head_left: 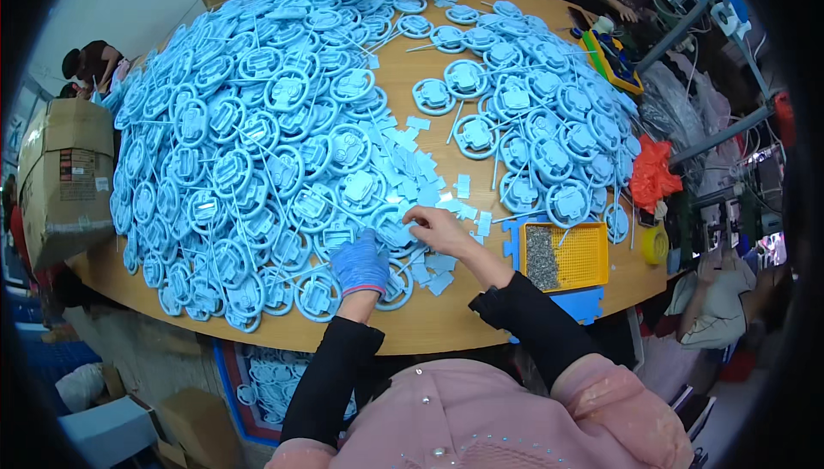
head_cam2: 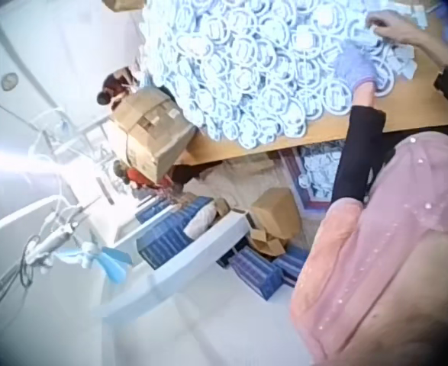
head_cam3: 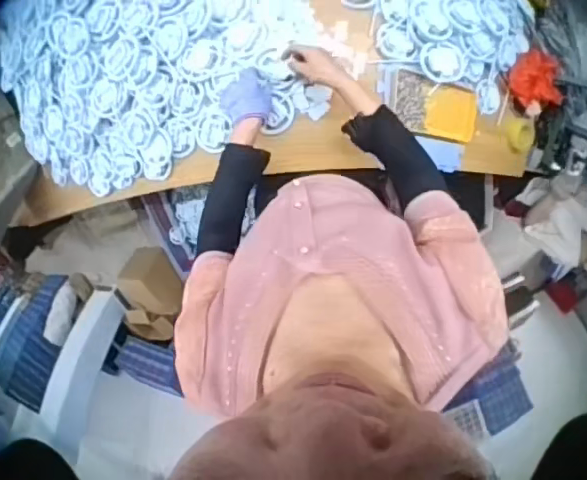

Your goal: Assembling small blue plastic components at a factory production line.

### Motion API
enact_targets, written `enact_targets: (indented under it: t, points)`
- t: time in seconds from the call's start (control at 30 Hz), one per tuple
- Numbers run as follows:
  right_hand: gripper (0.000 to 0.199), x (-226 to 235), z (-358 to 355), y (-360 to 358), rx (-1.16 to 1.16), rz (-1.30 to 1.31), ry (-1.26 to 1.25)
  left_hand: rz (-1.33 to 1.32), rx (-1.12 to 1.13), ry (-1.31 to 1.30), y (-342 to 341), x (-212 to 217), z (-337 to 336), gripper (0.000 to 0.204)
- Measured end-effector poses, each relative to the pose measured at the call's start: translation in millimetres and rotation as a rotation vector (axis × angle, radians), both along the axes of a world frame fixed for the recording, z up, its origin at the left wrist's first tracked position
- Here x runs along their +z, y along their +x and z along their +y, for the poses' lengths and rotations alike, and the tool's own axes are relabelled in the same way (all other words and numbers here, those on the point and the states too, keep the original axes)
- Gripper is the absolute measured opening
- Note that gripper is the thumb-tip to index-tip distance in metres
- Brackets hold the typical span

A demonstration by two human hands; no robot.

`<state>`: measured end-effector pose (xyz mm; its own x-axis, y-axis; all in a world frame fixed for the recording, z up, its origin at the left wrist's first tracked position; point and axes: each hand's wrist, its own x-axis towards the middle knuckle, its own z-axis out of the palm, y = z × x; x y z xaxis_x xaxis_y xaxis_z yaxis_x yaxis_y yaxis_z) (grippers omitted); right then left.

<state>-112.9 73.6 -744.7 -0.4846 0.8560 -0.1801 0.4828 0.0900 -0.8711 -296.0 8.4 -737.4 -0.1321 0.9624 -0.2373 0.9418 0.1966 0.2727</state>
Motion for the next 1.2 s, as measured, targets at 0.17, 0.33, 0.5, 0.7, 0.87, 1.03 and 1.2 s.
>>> enact_targets:
  t: [0.17,0.33,0.5,0.7,0.87,1.03,1.2]
  points:
    - [0.024,-7.8,1.6,-9.5,-0.018,-0.07,0.087,0.12,-0.124,0.03,1.5,-9.0,-4.4,0.021]
    - [0.025,-12.7,6.1,-0.1,-0.152,0.143,-0.267,-0.037,-0.078,0.062,-1.6,-1.2,-6.4,0.022]
    - [0.025,29.7,28.2,19.9,-0.026,0.327,-0.319,-0.096,-0.422,0.294,-11.2,42.6,9.0,0.022]
    - [0.019,46.7,34.3,27.2,-0.055,0.44,-0.449,-0.534,-0.423,0.424,-15.5,66.1,18.3,0.02]
    - [0.016,35.6,35.4,43.3,-0.122,0.547,-0.459,-1.101,-0.049,-0.008,-8.2,71.7,29.4,0.016]
    - [0.015,60.5,40.4,59.0,-0.164,0.596,-0.522,-1.228,-0.079,-0.199,-9.6,92.1,45.4,0.01]
    - [0.015,73.0,45.4,78.9,-0.192,0.645,-0.56,-1.245,-0.248,-0.216,-1.3,100.3,52.5,0.01]
